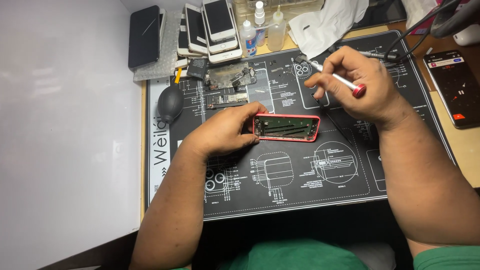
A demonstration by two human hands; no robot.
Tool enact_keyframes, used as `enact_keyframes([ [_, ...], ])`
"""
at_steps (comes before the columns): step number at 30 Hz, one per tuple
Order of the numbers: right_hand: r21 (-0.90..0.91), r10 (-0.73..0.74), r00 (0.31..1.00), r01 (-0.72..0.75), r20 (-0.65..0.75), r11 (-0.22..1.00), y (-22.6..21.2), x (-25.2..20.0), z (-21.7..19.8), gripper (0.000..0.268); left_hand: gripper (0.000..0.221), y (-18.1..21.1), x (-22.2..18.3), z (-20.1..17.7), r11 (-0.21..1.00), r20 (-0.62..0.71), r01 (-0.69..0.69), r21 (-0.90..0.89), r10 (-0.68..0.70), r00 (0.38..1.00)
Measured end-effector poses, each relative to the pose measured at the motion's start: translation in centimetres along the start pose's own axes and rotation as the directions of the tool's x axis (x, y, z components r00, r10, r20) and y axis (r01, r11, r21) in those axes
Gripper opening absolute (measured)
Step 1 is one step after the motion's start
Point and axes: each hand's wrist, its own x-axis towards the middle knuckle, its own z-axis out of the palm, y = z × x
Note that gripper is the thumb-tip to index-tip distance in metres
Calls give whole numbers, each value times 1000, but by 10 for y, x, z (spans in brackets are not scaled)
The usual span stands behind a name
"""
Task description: Repairing a mobile phone by manipulating internal components with precision tools on a magnetic work mat.
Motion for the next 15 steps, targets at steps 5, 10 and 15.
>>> enact_keyframes([
  [5, -3, -27, 999, 27, 21, 1000, -5, 8, 19, 18, 57, -9, 3, 2, 996, -68, -84, -42, 81, 994],
  [10, -70, -58, 984, 71, 170, 995, -8, 10, 32, 13, 84, -21, 3, 8, 931, -37, -88, -354, 80, 996],
  [15, -13, -32, 990, 34, 136, 999, 5, 6, 28, 27, 91, -25, 5, 7, 773, -171, -274, -573, 214, 962],
])
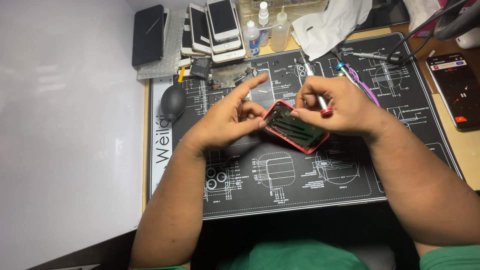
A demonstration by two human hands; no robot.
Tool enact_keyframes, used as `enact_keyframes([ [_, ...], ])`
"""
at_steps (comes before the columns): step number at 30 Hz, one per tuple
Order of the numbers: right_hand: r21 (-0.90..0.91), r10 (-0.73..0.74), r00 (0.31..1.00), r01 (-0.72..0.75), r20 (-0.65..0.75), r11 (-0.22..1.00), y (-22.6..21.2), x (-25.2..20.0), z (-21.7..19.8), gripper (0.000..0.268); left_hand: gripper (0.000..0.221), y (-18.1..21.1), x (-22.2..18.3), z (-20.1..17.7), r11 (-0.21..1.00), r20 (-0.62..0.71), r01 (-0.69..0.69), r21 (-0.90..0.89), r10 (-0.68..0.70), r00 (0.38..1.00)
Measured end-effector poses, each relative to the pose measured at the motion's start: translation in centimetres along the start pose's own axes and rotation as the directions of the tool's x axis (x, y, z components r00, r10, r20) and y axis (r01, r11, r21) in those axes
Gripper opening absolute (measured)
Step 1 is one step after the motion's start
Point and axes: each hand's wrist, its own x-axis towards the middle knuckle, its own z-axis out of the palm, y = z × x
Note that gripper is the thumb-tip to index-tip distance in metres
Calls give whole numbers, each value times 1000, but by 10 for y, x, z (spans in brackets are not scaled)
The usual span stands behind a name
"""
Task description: Repairing a mobile phone by manipulating internal components with precision tools on a magnetic work mat.
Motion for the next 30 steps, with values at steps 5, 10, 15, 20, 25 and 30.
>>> enact_keyframes([
  [5, -41, -18, 1000, 18, 2, 999, 0, -1, 1, 27, 63, -5, 6, -1, 993, -109, -115, -10, 113, 988],
  [10, -61, -10, 1000, 10, 0, 998, -1, 3, 12, 28, 49, -17, 7, 5, 991, -138, -137, -8, 135, 981],
  [15, 3, 172, 985, -172, -25, 985, -1, 5, 20, 28, 34, -22, 16, 13, 992, -190, -123, 6, 122, 974],
  [20, 194, 337, 936, -313, -106, 930, -7, 5, 12, 25, 20, -13, 13, 5, 953, -262, -6, 304, 89, 961],
  [25, 344, 428, 871, -336, -240, 877, -7, 4, 5, 28, 41, 25, 4, 15, 883, -160, 26, 469, 56, 985],
  [30, 376, 459, 840, -341, -289, 862, -9, 7, 7, 32, 80, 33, 1, 24, 774, -147, 70, 629, 30, 989],
])
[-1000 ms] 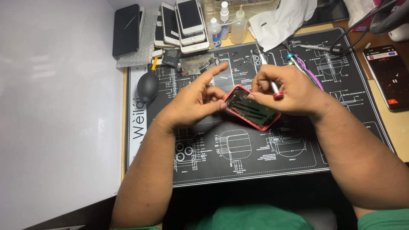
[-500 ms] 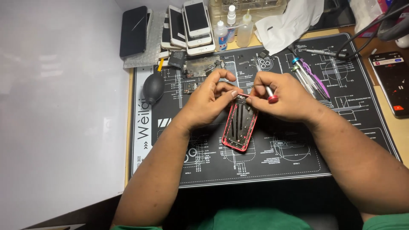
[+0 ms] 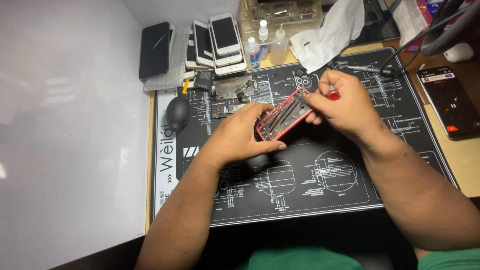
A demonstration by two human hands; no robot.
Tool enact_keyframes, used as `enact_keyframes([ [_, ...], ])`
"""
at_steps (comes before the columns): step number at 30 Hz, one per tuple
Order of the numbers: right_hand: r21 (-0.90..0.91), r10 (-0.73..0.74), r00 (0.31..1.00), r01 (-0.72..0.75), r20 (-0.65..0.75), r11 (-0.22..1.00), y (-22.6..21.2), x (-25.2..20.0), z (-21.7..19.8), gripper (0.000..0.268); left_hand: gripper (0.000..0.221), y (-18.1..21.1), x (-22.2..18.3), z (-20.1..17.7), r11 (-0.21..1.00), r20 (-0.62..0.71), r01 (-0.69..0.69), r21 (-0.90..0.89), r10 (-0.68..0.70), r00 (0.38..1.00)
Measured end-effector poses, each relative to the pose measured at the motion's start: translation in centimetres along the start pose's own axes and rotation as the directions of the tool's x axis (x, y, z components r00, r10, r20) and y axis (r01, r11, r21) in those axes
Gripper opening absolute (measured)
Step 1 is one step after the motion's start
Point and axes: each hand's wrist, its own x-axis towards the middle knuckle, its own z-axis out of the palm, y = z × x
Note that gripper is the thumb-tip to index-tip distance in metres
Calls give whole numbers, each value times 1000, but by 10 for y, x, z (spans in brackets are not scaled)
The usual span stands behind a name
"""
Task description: Repairing a mobile phone by manipulating internal components with precision tools on a magnetic work mat.
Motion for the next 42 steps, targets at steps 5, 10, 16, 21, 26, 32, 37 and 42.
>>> enact_keyframes([
  [5, -265, -32, 999, 35, 12, 964, -16, -11, 2, 33, 69, -5, 1, -6, 999, 34, 6, 53, -8, 999],
  [10, -532, -326, 944, 298, 44, 792, 0, -3, -15, 33, 85, -10, -3, -13, 994, 115, 47, 104, -58, 992],
  [16, -408, -428, 886, 462, 179, 787, 4, 2, -30, 32, 87, -7, -7, -13, 976, 164, 71, 208, -107, 981],
  [21, -464, -521, 848, 501, 95, 731, -1, 0, -21, 10, 80, -1, -9, -15, 977, 154, 122, 177, -150, 977],
  [26, -397, -503, 860, 494, 89, 774, 3, 0, -20, 24, 85, -3, -9, -16, 985, 143, 103, 136, -122, 982],
  [32, -361, -474, 866, 498, 159, 788, 0, -10, -16, 44, 99, 6, -6, -11, 980, 182, 153, 129, -175, 968],
  [37, -426, -320, 934, 358, 162, 831, -26, -27, -11, 28, 104, 20, -2, -12, 948, 253, 248, 201, -295, 921],
  [42, -637, -183, 981, 102, -62, 764, -50, -78, 0, 15, 105, 2, 6, 12, 961, 241, 135, 242, -195, 951],
])
